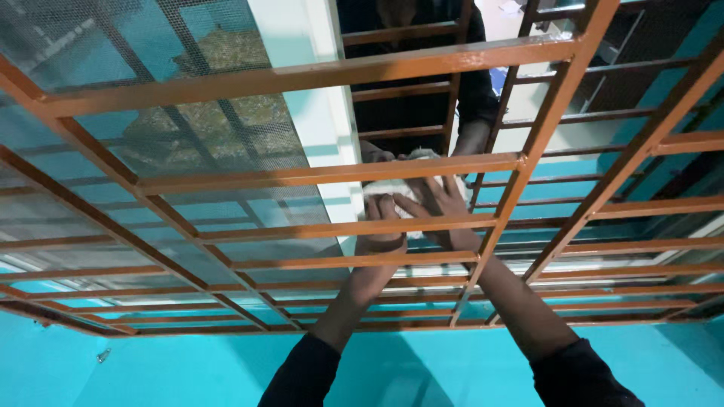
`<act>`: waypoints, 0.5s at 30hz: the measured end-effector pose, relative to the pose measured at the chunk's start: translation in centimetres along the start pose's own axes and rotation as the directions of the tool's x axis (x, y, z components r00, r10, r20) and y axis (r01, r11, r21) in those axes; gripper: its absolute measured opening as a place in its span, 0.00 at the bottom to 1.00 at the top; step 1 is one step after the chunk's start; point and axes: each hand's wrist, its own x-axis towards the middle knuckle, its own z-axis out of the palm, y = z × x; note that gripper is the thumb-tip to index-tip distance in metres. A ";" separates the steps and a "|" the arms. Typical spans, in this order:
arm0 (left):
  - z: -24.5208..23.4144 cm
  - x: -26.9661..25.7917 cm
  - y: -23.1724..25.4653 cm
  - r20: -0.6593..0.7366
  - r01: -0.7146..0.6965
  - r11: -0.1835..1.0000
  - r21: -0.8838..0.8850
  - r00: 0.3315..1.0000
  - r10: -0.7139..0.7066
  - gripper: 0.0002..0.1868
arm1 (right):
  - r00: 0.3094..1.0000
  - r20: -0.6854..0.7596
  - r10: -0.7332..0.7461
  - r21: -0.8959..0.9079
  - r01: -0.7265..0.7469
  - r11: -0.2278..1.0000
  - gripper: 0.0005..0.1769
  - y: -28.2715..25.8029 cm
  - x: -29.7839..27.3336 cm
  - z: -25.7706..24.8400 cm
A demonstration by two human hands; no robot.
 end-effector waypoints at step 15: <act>6.5 -2.2 0.6 0.007 0.127 0.919 -0.374 0.991 -0.134 0.23 | 0.915 0.147 0.375 0.538 -0.392 0.746 0.24 -1.4 -10.5 0.1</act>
